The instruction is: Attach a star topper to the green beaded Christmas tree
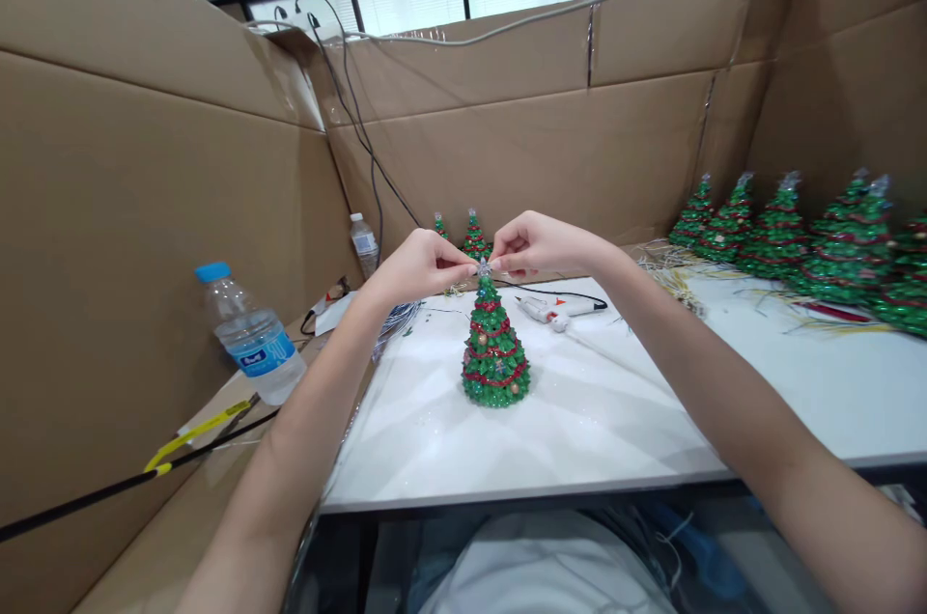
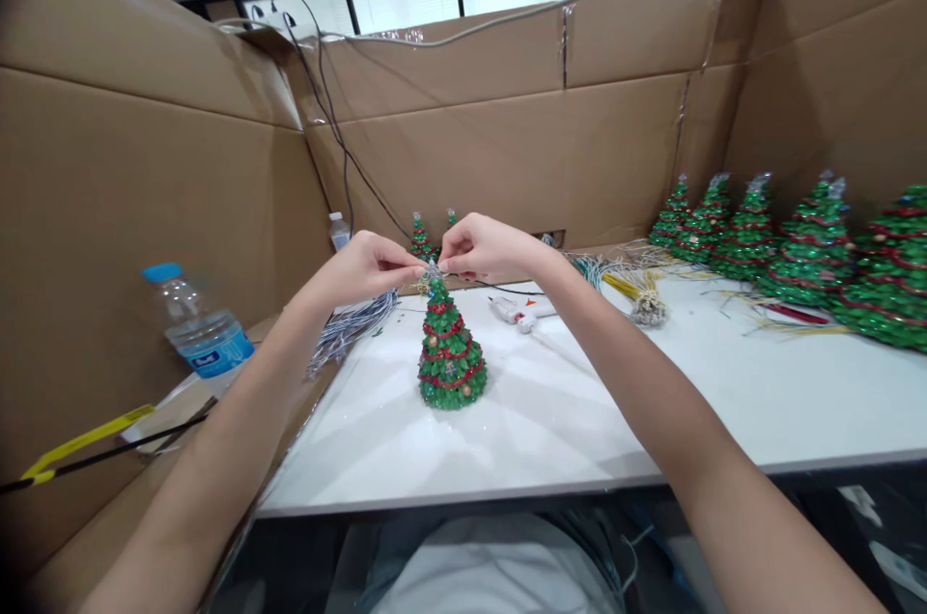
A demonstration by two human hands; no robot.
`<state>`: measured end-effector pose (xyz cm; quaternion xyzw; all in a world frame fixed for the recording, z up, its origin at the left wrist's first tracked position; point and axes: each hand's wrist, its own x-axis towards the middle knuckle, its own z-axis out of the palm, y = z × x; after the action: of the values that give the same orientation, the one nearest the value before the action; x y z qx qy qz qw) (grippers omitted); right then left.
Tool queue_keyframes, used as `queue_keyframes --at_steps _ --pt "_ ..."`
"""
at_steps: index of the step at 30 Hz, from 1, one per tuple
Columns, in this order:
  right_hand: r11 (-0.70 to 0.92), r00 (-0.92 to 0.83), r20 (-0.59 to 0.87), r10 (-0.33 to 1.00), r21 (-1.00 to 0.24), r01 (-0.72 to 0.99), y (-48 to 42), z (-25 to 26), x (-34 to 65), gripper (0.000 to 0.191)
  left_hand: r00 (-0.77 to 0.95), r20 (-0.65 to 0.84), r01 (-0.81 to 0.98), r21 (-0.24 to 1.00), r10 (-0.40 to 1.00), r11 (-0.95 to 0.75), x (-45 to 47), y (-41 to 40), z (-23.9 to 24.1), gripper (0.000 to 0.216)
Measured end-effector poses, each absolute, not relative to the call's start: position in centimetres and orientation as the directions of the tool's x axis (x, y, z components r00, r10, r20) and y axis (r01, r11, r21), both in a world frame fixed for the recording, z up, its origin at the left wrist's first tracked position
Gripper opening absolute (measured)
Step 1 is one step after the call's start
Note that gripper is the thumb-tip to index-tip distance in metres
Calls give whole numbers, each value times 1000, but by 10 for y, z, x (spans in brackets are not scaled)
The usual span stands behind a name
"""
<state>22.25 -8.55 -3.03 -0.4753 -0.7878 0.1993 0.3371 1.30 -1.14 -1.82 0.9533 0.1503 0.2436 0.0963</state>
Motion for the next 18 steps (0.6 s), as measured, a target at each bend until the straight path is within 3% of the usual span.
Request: queue_keyframes --at_steps 10,18 --pt "443 -311 315 896 -678 587 -84 -31 223 18 845 407 244 285 348 -927 12 -12 -16 36" --pt "489 -330 361 872 -622 612 -84 -31 225 20 838 401 263 298 371 -917 13 -11 -17 34"
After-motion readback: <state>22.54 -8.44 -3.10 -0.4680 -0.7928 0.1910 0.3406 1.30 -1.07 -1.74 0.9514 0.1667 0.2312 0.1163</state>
